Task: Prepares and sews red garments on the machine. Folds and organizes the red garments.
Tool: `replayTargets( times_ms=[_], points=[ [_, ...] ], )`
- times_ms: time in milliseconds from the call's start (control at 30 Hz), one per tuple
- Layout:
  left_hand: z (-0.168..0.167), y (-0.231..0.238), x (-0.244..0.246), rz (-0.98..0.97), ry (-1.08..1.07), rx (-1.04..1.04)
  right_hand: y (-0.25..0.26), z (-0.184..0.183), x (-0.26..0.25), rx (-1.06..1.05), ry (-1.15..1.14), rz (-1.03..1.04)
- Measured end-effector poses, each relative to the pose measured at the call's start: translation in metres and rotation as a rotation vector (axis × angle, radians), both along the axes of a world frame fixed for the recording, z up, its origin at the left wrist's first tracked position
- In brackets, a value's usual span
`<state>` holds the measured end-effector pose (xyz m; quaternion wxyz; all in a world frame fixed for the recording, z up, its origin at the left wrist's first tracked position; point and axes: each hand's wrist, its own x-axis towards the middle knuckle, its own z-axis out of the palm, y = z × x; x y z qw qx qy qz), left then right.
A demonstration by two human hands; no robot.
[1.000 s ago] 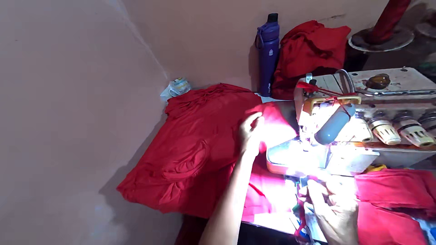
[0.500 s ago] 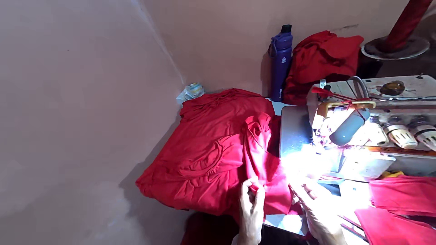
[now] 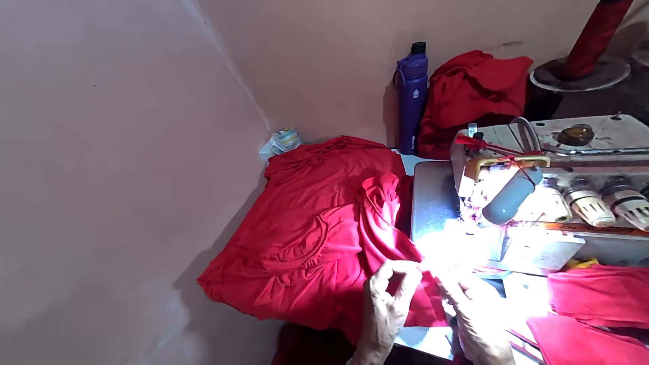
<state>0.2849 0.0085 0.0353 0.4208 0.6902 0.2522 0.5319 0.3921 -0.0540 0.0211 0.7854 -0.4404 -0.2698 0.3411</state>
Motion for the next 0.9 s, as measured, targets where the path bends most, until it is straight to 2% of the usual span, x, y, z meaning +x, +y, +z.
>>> replayTargets(
  times_ms=[100, 200, 300, 433, 533, 600, 667, 800, 900],
  points=[
    [0.014, 0.017, 0.008, 0.135, 0.132, -0.020, -0.005, -0.006, 0.009, -0.078, -0.149, -0.122],
    [0.003, 0.049, 0.027, 0.262, 0.280, 0.088, -0.006, -0.013, 0.015, -0.188, -0.343, -0.295],
    [-0.004, 0.063, 0.038, 0.257, 0.408, 0.079, -0.006, -0.017, 0.015, -0.208, -0.472, -0.335],
    [-0.014, 0.050, 0.031, 0.335, 0.347, 0.145, -0.017, -0.015, 0.019, -0.243, -0.493, -0.223],
    [-0.015, 0.024, 0.022, 0.454, 0.288, 0.332, -0.044, -0.017, 0.023, -0.259, -0.570, -0.215],
    [-0.015, -0.003, 0.025, 0.368, 0.223, 0.399, -0.069, -0.022, 0.021, -0.272, -0.635, -0.239],
    [-0.020, -0.031, 0.034, 0.129, 0.191, 0.358, -0.098, -0.022, 0.020, -0.307, -0.720, -0.223],
    [-0.036, -0.061, 0.062, -0.220, 0.266, 0.449, -0.151, -0.020, 0.019, -0.409, -0.732, -0.119],
    [-0.041, -0.072, 0.077, -0.362, 0.339, 0.420, -0.175, -0.023, 0.025, -0.471, -0.726, -0.146]
  ],
)
